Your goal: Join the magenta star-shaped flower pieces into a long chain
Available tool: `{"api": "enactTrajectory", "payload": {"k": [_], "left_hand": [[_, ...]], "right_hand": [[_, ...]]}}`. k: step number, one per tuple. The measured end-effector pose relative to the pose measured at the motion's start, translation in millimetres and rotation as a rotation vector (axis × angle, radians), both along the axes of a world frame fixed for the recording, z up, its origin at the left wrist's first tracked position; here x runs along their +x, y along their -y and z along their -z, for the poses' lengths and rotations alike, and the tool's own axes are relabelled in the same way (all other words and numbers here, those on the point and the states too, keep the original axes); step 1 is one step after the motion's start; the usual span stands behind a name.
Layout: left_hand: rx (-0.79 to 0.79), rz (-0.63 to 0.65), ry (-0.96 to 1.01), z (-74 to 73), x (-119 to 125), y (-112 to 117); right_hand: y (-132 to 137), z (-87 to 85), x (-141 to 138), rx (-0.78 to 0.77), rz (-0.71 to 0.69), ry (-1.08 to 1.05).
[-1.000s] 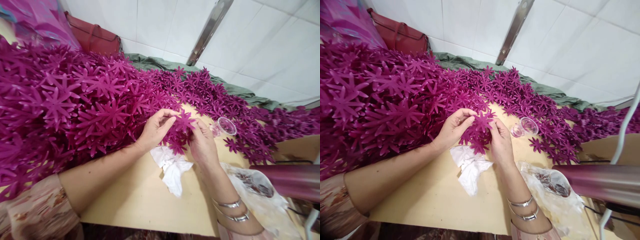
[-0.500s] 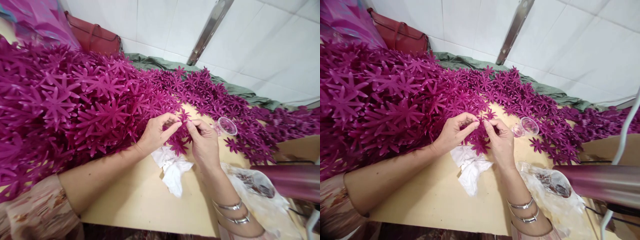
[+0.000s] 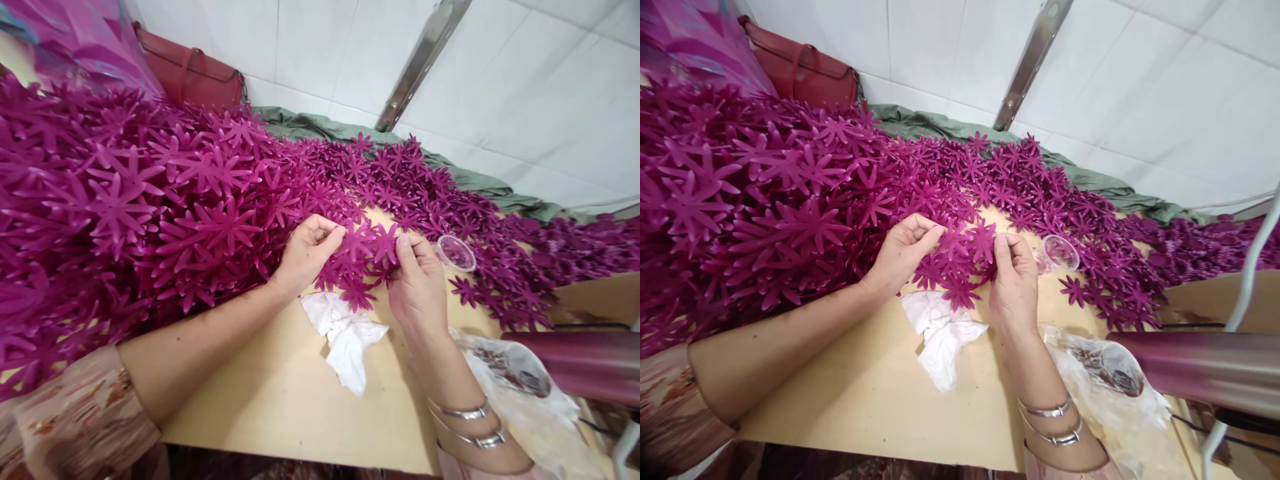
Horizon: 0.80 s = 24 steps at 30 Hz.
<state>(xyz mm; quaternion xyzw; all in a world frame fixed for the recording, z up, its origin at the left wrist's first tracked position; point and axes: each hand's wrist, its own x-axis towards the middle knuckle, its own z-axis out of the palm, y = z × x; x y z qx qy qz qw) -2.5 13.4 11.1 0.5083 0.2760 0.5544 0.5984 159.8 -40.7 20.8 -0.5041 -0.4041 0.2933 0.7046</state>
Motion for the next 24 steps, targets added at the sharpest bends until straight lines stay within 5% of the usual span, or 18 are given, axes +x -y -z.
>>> {"api": "enactTrajectory", "payload": {"k": [9, 17, 24], "left_hand": [[0.144, -0.066, -0.072, 6.5, 5, 0], [0.439, -0.187, -0.443, -3.2, -6, 9], [0.618, -0.169, -0.451, -8.8, -8, 10]], "right_hand": [[1, -0.7, 4, 0.001, 0.013, -0.016], [2, -4.8, -3, 0.007, -0.022, -0.001], [7, -1.3, -6, -0.046, -0.104, 0.099]]}}
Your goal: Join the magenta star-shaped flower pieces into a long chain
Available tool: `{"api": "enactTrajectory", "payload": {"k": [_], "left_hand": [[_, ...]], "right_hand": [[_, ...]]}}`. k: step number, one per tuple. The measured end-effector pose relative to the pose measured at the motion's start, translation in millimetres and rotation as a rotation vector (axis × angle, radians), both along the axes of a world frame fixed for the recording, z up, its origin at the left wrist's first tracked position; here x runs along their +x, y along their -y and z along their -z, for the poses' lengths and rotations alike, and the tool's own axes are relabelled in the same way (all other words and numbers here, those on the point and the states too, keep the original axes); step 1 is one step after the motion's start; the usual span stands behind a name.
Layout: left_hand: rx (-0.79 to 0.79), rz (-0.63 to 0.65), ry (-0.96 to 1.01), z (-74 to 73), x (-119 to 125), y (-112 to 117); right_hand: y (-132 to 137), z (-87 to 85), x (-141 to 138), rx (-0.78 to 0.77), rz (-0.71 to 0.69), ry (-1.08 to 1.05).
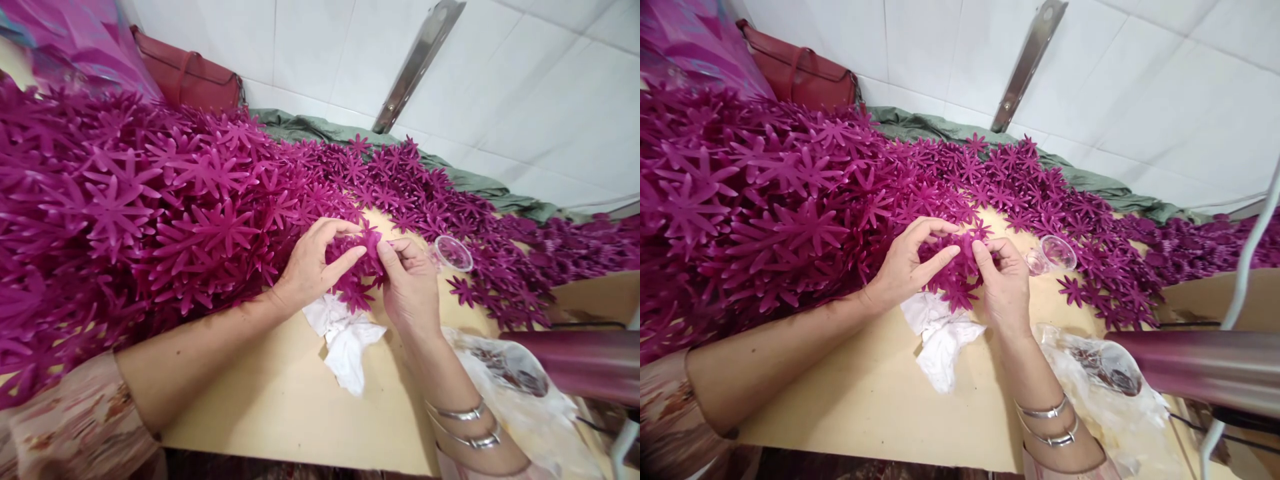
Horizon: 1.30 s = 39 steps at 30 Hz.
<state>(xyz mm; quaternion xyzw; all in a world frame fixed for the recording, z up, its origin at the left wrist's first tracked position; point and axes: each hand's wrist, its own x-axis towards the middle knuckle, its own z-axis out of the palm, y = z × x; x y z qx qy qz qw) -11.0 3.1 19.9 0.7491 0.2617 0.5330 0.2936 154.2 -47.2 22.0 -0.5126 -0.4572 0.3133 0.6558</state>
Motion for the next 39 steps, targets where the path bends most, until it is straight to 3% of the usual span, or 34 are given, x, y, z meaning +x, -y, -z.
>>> {"api": "enactTrajectory", "payload": {"k": [8, 14, 22, 28, 33, 39], "left_hand": [[0.081, 0.036, 0.014, 4.8, 1, -1], [-0.138, 0.139, 0.162, 3.6, 2, -2], [-0.411, 0.118, 0.386, 11.9, 5, -15], [-0.362, 0.034, 0.328, 12.2, 6, -12], [-0.3, 0.009, 0.19, 6.4, 4, -4], [-0.329, -0.036, 0.057, 2.9, 2, -1]], "right_hand": [[1, -0.3, -1, -0.033, -0.122, 0.008], [0, -2.7, -4, -0.055, -0.12, -0.094], [-7, -1.9, 6, -0.015, 0.036, -0.212], [-6, -3.8, 1, -0.024, 0.017, -0.17], [-8, -5.0, 4, -0.021, -0.048, -0.256], [-6, -1.1, 5, 0.016, -0.055, -0.111]]}}
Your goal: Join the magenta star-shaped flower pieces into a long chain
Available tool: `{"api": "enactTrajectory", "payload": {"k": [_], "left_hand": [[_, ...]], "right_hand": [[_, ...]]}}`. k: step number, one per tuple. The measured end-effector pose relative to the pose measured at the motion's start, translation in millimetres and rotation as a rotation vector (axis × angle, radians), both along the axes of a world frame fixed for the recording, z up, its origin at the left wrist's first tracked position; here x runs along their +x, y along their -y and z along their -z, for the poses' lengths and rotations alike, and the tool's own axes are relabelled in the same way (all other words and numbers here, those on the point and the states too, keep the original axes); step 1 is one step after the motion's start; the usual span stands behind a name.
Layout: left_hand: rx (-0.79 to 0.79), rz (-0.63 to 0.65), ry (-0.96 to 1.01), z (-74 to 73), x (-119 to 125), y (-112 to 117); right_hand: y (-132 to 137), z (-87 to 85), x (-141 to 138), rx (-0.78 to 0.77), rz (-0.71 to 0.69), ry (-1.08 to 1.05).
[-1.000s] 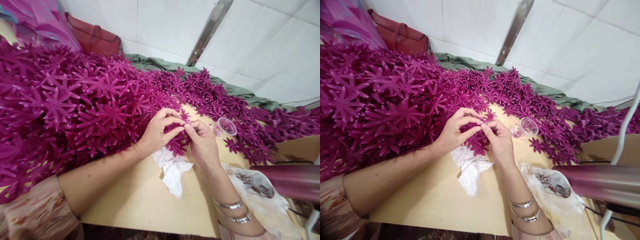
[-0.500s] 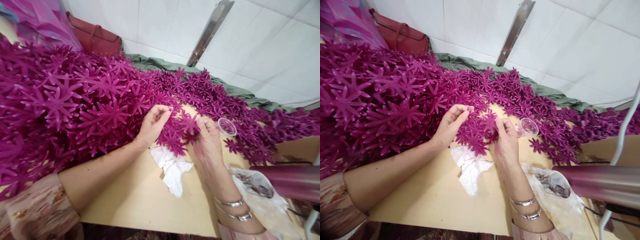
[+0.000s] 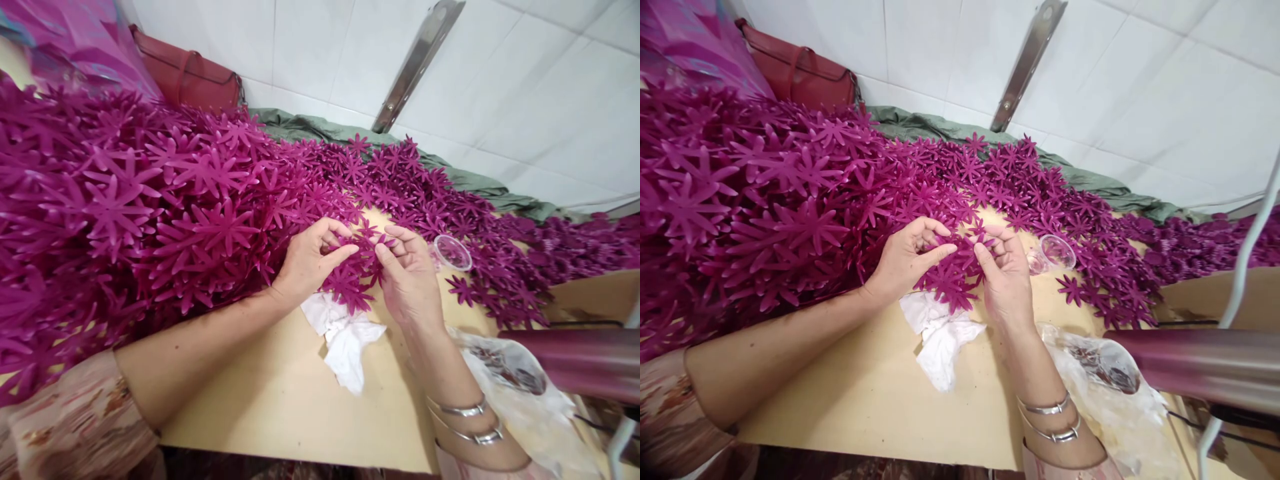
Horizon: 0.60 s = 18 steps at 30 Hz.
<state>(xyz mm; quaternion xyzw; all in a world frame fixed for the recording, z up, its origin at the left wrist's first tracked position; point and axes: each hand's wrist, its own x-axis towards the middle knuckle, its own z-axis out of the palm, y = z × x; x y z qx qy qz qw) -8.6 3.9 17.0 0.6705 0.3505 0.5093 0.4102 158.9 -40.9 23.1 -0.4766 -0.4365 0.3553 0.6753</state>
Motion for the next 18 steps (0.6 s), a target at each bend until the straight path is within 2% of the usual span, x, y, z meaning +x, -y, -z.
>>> {"api": "enactTrajectory", "payload": {"k": [3, 7, 9, 18], "left_hand": [[0.02, 0.004, -0.032, 1.9, 0.0, -1.4], [0.259, -0.032, -0.106, 2.7, -1.1, -1.0], [0.319, -0.032, -0.105, 1.3, -1.7, 0.3], [0.271, 0.107, -0.067, -1.4, -0.7, 3.0]], "right_hand": [[0.7, -0.9, -2.4, 0.02, 0.022, -0.014], [0.9, -3.6, -2.9, 0.049, 0.095, 0.025], [1.3, -4.2, -2.9, 0.065, 0.129, 0.041], [2.3, 1.5, -6.1, 0.085, 0.158, 0.123]]}}
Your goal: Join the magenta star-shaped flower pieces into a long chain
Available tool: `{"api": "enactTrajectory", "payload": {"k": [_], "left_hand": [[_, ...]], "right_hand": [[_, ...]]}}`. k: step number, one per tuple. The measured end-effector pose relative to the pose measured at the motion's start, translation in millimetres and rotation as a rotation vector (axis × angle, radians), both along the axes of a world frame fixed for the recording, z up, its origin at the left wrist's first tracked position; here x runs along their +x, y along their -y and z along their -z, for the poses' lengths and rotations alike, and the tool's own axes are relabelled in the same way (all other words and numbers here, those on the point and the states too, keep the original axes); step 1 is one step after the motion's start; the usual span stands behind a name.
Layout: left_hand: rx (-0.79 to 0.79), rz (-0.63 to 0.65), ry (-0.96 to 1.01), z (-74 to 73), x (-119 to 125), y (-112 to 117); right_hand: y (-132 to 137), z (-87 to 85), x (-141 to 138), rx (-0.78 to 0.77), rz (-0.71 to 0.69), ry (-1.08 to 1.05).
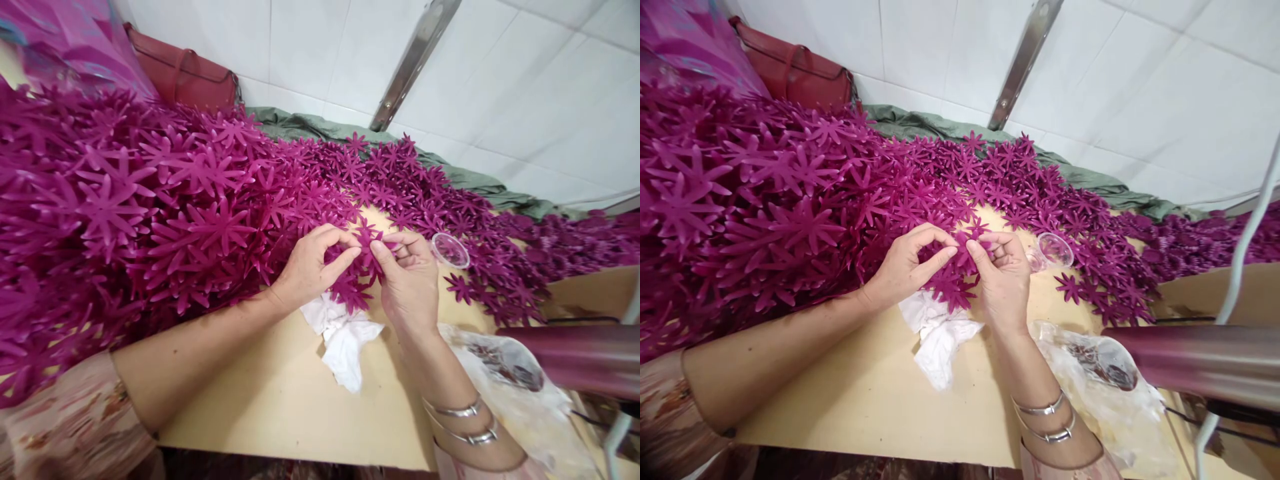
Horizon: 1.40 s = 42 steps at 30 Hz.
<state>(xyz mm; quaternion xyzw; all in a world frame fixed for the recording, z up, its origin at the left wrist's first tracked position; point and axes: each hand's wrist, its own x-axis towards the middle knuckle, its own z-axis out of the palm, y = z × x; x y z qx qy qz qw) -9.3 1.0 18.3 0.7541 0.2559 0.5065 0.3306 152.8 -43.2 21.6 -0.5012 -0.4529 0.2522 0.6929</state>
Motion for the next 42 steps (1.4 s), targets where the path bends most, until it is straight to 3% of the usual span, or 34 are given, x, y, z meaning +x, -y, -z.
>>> {"api": "enactTrajectory", "payload": {"k": [11, 17, 20, 26, 30, 33, 38, 42], "left_hand": [[-0.177, 0.095, 0.019, 0.5, 1, -2], [-0.177, 0.045, -0.036, -1.4, -1, -2], [-0.217, 0.017, 0.009, -1.7, -1, 0], [-0.325, 0.14, -0.026, 2.0, 2, 5], [-0.396, 0.244, 0.113, 9.4, 5, 0], [-0.451, 0.237, 0.188, 11.2, 6, -5], [-0.356, 0.189, 0.123, 6.1, 2, -4], [-0.32, 0.187, 0.024, 2.6, 0, -1]], "right_hand": [[3, 0.8, -3, 0.009, 0.119, 0.239], [-6, 10.0, 14, 0.068, 0.189, 0.097], [-6, 9.6, 16, 0.056, 0.166, 0.056], [3, -0.2, -6, 0.102, 0.097, 0.21], [5, -0.4, -7, 0.065, 0.08, 0.239], [4, 0.2, -3, 0.013, 0.068, 0.199], [3, 0.3, -4, -0.031, -0.09, 0.105], [2, 2.8, -4, -0.056, -0.088, 0.103]]}}
